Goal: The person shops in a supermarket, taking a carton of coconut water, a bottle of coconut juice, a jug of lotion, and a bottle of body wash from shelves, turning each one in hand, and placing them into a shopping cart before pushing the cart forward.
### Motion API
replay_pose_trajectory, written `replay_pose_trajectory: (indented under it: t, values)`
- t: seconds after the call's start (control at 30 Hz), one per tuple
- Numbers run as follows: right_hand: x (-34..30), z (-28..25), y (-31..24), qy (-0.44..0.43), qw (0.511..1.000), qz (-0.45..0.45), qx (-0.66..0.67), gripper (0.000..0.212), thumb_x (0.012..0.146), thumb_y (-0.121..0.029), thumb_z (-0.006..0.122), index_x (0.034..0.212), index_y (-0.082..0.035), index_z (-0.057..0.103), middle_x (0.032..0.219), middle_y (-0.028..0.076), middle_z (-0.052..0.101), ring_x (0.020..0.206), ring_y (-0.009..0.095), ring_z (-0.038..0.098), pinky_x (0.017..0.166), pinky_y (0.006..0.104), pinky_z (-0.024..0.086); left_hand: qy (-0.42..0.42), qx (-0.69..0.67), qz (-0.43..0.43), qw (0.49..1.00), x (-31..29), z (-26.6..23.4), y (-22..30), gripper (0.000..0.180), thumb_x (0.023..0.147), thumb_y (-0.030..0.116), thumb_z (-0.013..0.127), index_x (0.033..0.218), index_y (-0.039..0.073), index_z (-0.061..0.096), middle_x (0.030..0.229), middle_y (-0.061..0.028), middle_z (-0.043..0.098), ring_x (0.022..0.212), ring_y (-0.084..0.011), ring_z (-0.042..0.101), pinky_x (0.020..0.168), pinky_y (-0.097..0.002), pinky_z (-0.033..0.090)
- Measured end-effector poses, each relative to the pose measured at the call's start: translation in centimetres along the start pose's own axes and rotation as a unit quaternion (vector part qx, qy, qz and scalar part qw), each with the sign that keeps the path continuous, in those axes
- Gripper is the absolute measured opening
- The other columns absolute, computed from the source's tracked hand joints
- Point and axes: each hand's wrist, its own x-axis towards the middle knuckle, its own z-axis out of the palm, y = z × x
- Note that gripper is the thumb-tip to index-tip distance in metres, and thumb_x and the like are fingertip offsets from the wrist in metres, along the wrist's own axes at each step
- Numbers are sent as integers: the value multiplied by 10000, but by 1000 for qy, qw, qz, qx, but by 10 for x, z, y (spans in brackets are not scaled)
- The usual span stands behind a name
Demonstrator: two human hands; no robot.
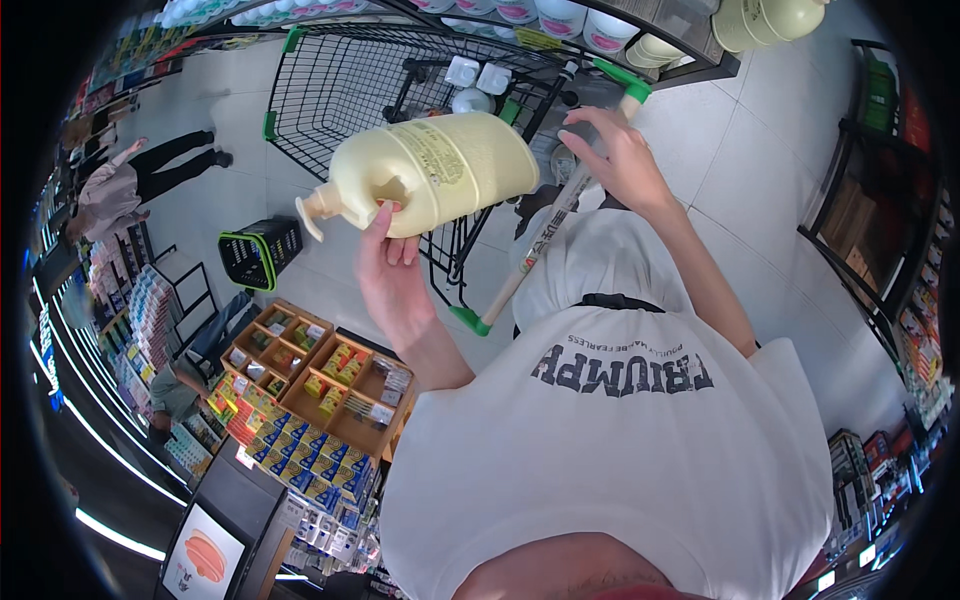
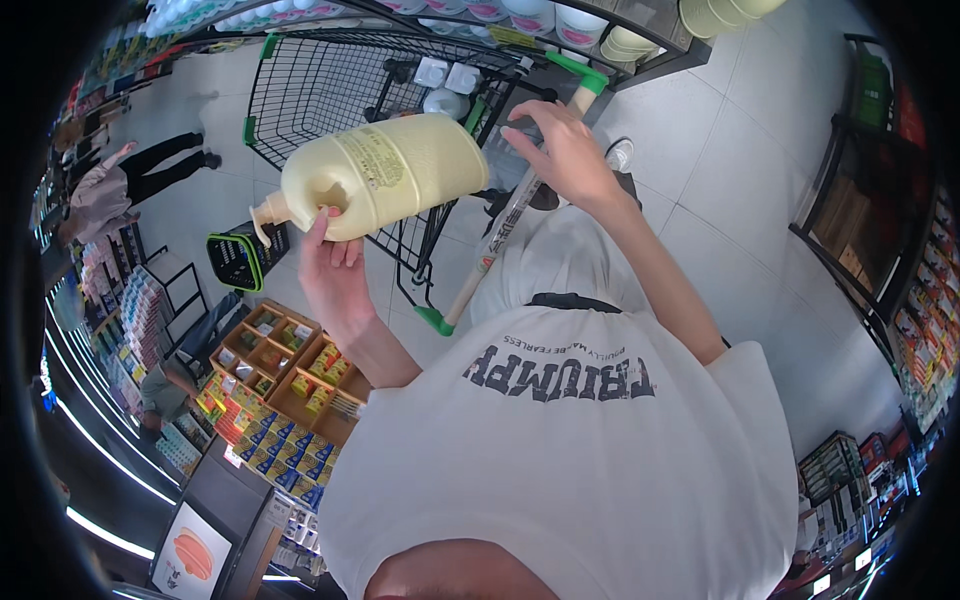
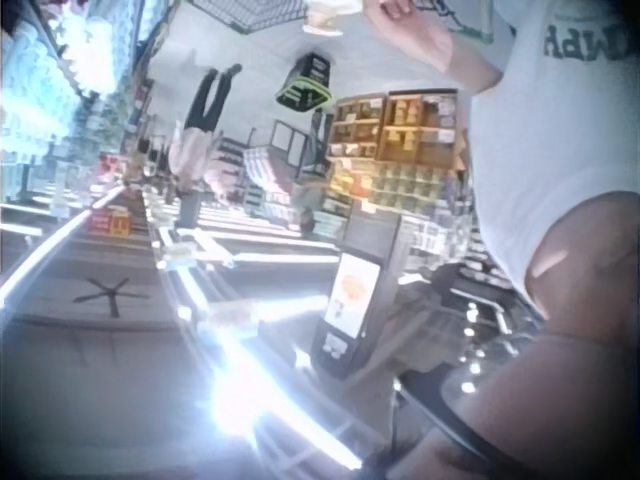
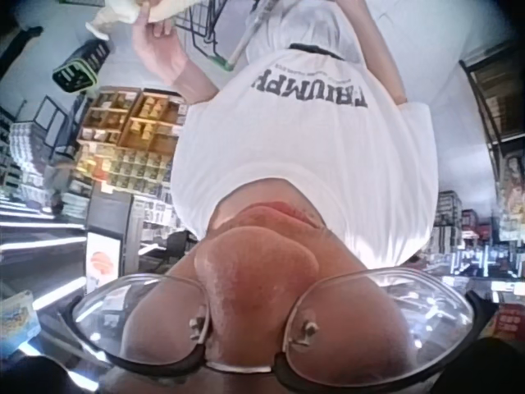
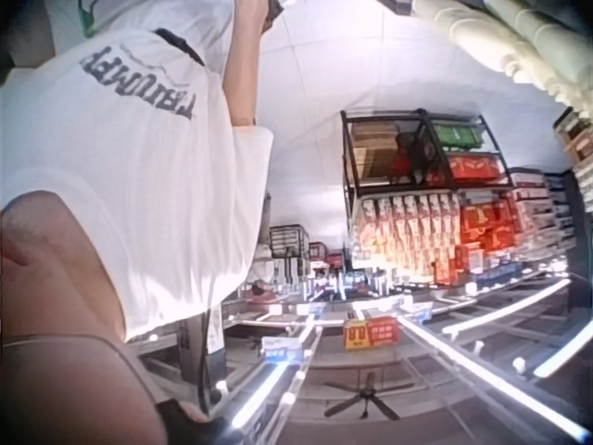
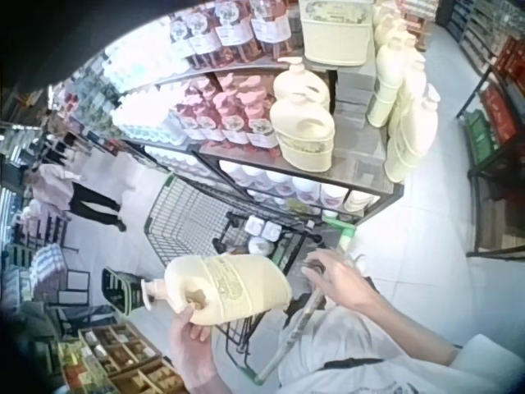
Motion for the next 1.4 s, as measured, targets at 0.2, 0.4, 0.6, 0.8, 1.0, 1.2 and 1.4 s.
replay_pose_trajectory:
  t: [0.2,0.4,0.6,0.8,1.0,1.2,1.4]
  values:
    - [6,67,68,80,947,-166,-264,145,940,-199,655,913,-57,641,814,91,688,817,261,672,1008,469,441,37,73,64,995,44,-16,3,221,923,162,715,1079,14,664,943,-6,644,713,-15,489,577,-207,307]
    - [1,78,70,75,922,-166,-342,119,850,-203,693,807,-97,663,737,41,685,776,216,652,930,402,418,124,154,99,975,132,-59,-37,379,836,84,768,1151,-73,628,1014,-78,677,735,-74,586,594,-233,429]
    - [2,74,72,48,908,-183,-375,115,838,-219,690,802,-109,690,724,39,686,796,200,637,923,403,402,217,135,0,967,287,-108,-151,497,727,-67,768,1196,-112,611,1167,-181,673,982,-304,699,848,-436,601]
    - [7,78,61,16,904,-190,-383,147,860,-260,685,806,-124,699,754,29,703,848,190,642,948,407,400,282,63,-100,952,370,-167,-237,461,705,-102,772,1140,-90,621,1122,-178,673,947,-319,698,831,-432,599]
    - [4,68,62,-12,910,-150,-386,130,861,-255,699,821,-131,704,785,4,709,877,179,640,982,406,398,288,36,-137,947,368,-152,-276,426,778,29,744,1156,-85,585,1117,-181,660,928,-333,688,781,-395,564]
    - [4,71,52,-3,905,-169,-390,112,863,-251,717,832,-145,729,779,-27,698,863,146,630,982,381,389,270,-7,-131,954,370,-203,-317,499,777,55,750,1238,-29,578,1175,-168,647,988,-321,678,739,-399,574]
    - [4,67,64,-9,903,-169,-396,129,863,-254,707,801,-141,716,777,-10,704,867,167,637,984,424,401,299,79,-186,932,346,-177,-353,512,789,92,832,1251,25,621,1114,-124,674,882,-277,679,678,-358,558]
